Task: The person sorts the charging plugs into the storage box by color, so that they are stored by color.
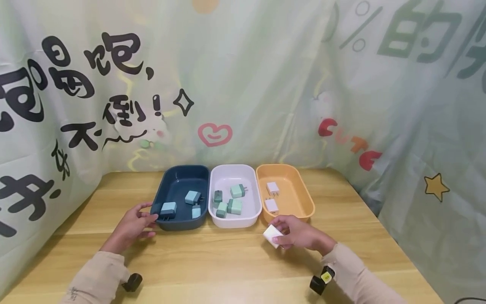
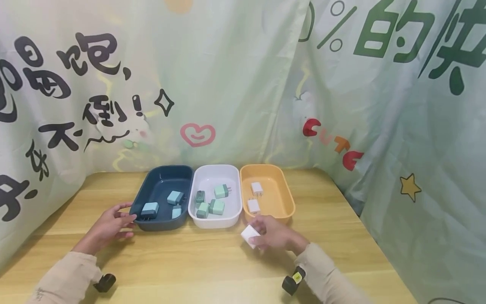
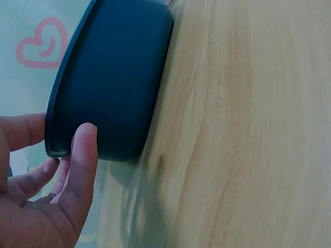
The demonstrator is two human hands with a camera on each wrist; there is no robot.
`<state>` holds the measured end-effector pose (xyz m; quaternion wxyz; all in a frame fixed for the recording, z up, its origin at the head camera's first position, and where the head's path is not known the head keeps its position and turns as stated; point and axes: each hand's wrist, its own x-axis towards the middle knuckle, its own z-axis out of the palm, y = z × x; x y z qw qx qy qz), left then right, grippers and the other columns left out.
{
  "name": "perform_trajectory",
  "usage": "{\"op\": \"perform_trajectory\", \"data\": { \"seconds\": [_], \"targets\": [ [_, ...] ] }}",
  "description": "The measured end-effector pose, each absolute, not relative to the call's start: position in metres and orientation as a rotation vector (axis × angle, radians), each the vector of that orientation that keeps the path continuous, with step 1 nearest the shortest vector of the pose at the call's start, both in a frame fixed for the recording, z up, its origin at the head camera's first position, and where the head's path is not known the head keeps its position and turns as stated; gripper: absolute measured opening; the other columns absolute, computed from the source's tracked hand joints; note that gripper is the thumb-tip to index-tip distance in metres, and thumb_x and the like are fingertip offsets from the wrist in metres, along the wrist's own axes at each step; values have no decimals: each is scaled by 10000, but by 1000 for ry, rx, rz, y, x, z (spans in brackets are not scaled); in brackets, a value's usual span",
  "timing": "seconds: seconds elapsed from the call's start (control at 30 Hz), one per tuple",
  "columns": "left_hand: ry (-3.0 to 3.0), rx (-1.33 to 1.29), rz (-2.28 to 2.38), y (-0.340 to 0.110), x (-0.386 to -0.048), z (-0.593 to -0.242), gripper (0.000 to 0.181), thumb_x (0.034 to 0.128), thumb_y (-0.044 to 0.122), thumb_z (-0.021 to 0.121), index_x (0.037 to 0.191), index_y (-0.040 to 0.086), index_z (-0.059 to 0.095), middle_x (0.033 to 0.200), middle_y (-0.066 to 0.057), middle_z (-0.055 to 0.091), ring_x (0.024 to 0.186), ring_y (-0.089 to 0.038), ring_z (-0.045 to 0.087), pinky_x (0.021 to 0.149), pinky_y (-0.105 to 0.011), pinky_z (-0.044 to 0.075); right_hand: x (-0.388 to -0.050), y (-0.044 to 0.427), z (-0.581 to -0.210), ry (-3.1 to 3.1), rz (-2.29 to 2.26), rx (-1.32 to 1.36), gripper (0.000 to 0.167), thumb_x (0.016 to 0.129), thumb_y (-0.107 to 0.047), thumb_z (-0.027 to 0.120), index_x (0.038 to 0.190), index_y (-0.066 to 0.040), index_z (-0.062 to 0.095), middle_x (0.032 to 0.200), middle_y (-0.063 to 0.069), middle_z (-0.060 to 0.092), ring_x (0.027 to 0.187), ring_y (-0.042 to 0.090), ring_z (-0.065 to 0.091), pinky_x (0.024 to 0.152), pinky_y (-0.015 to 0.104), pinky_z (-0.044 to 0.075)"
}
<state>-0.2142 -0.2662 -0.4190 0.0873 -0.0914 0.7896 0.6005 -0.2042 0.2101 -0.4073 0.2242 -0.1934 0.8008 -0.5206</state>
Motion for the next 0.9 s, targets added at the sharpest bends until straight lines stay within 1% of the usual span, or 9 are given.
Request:
{"op": "perform_trajectory", "data": {
  "seconds": [0.1, 0.23, 0.37, 0.57, 0.9],
  "targets": [
    [2356, -277, 1789, -265, -215, -420, 602, 995, 163, 563, 1496, 53, 248, 1133, -206, 442, 974, -333, 569, 717, -369, 583, -206, 211, -402, 2190, -1464, -494, 379, 895, -49, 680, 1218, 69, 522, 957, 130, 603, 783, 220, 609, 620, 298, 550],
    [2359, -279, 1786, -264, -214, -420, 591, 1000, 158, 553, 1497, 58, 249, 1146, -209, 441, 976, -334, 568, 714, -367, 584, -208, 212, -394, 2169, -1502, -450, 355, 925, -56, 642, 1227, 75, 509, 972, 144, 581, 776, 217, 604, 620, 305, 551],
    [2354, -263, 1794, -264, -212, -419, 606, 1003, 168, 549, 1503, 43, 231, 1174, -228, 438, 983, -338, 564, 710, -367, 585, -213, 212, -388, 2176, -1508, -438, 356, 920, -43, 635, 1230, 75, 505, 960, 147, 569, 761, 218, 604, 612, 321, 554],
    [2358, -235, 1802, -265, -211, -419, 602, 1002, 154, 543, 1497, 17, 228, 1194, -241, 440, 954, -315, 584, 715, -374, 587, -224, 215, -381, 2148, -1540, -395, 351, 913, -23, 637, 1219, 78, 496, 928, 141, 562, 733, 225, 599, 589, 299, 546],
    [2359, -256, 1782, -266, -212, -420, 614, 999, 180, 558, 1498, 32, 233, 1198, -243, 445, 982, -328, 577, 714, -376, 586, -239, 219, -369, 2156, -1547, -359, 370, 917, -24, 628, 1240, 73, 475, 960, 154, 547, 754, 228, 596, 624, 305, 557]
  ]
}}
